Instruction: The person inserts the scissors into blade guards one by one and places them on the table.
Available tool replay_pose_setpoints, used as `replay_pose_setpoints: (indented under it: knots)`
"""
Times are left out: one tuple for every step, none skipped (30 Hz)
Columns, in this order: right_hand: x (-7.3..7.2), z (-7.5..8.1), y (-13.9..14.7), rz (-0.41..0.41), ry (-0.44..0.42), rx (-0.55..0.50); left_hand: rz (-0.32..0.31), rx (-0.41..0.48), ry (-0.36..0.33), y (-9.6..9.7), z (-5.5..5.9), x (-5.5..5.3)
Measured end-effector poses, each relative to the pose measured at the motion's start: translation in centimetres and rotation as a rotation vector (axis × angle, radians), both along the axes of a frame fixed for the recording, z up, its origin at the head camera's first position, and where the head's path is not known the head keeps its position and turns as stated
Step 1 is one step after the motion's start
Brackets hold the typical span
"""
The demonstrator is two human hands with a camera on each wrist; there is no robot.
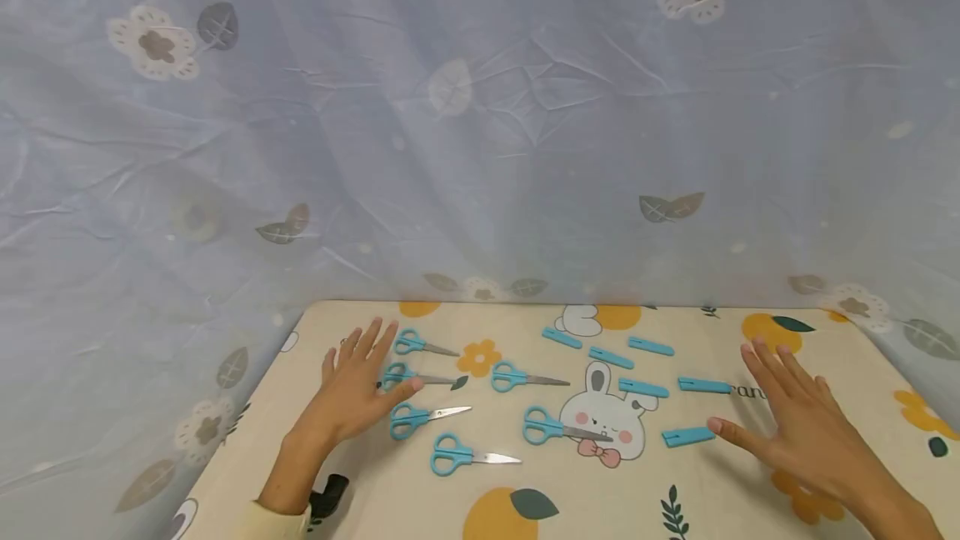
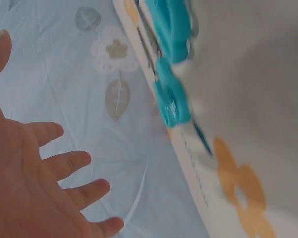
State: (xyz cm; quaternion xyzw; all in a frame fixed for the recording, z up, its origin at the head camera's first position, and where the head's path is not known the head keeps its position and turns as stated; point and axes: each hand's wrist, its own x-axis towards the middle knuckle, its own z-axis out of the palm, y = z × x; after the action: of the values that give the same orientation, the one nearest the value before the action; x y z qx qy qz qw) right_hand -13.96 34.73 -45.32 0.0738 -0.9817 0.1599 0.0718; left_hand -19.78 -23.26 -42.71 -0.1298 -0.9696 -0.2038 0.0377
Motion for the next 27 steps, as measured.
replay_pose_setpoints:
  knots:
    - [0.0,0.0,0.0,0.002,-0.012,0.001,-0.012,0.003,0.002,0.3,-0.1,0.0]
    - [0.1,0.0,0.0,0.005,-0.021,0.003,-0.024,0.005,0.004,0.6,-0.3,0.0]
    - [0.1,0.0,0.0,0.008,-0.028,0.008,-0.035,0.007,0.005,0.9,-0.4,0.0]
    - [0.1,0.0,0.0,0.013,-0.03,0.006,-0.045,0.009,0.007,1.1,-0.6,0.0]
    - [0.1,0.0,0.0,0.02,-0.03,0.003,-0.053,0.012,0.008,1.2,-0.6,0.0]
    - [0.1,0.0,-0.1,0.026,-0.027,-0.003,-0.061,0.016,0.01,1.3,-0.7,0.1]
    - [0.1,-0.1,-0.1,0.032,-0.025,-0.01,-0.068,0.021,0.008,1.4,-0.8,0.1]
    - [0.1,-0.1,-0.2,0.034,-0.03,-0.017,-0.071,0.027,0.006,1.5,-0.8,0.1]
    - [0.1,-0.1,-0.2,0.036,-0.036,-0.024,-0.074,0.035,0.001,1.6,-0.9,0.2]
    - [0.1,-0.1,-0.3,0.037,-0.044,-0.029,-0.076,0.037,-0.003,1.6,-0.9,0.2]
    - [0.1,0.0,-0.5,0.036,-0.053,-0.03,-0.078,0.043,-0.01,1.7,-0.9,0.3]
    - [0.0,0.0,-0.6,0.031,-0.065,-0.026,-0.081,0.048,-0.018,1.7,-0.9,0.3]
    - [0.0,0.0,-0.8,0.023,-0.08,-0.018,-0.081,0.054,-0.03,1.8,-0.9,0.4]
    - [-0.1,0.1,-0.9,0.015,-0.096,-0.011,-0.077,0.059,-0.04,1.9,-0.9,0.5]
    - [-0.2,0.1,-1.1,0.015,-0.1,-0.009,-0.074,0.061,-0.05,1.9,-1.0,0.5]
    - [-0.2,0.1,-1.2,0.016,-0.104,-0.01,-0.072,0.065,-0.061,2.0,-1.0,0.6]
    - [-0.2,0.1,-1.4,0.014,-0.111,-0.012,-0.07,0.068,-0.071,2.1,-1.1,0.7]
    - [-0.2,0.1,-1.5,0.013,-0.115,-0.012,-0.068,0.069,-0.078,2.2,-1.2,0.8]
    - [-0.2,0.0,-1.7,0.018,-0.115,-0.019,-0.066,0.069,-0.085,2.2,-1.4,0.8]
    - [-0.2,0.0,-1.8,0.028,-0.106,-0.029,-0.066,0.069,-0.087,2.3,-1.5,0.9]
    - [-0.2,-0.1,-1.9,0.038,-0.096,-0.039,-0.068,0.069,-0.088,2.4,-1.6,1.0]
    - [-0.2,-0.2,-2.0,0.045,-0.091,-0.047,-0.071,0.07,-0.087,2.4,-1.7,1.0]
    - [-0.2,-0.2,-2.2,0.052,-0.086,-0.049,-0.076,0.067,-0.083,2.5,-1.8,1.1]
    - [-0.2,-0.3,-2.3,0.061,-0.075,-0.051,-0.082,0.067,-0.081,2.5,-1.8,1.2]
    - [-0.2,-0.4,-2.3,0.069,-0.067,-0.053,-0.088,0.071,-0.082,2.6,-1.8,1.2]
    - [-0.2,-0.5,-2.4,0.074,-0.06,-0.053,-0.095,0.074,-0.083,2.6,-1.8,1.3]
    - [-0.2,-0.6,-2.5,0.077,-0.055,-0.054,-0.103,0.078,-0.085,2.7,-1.7,1.4]
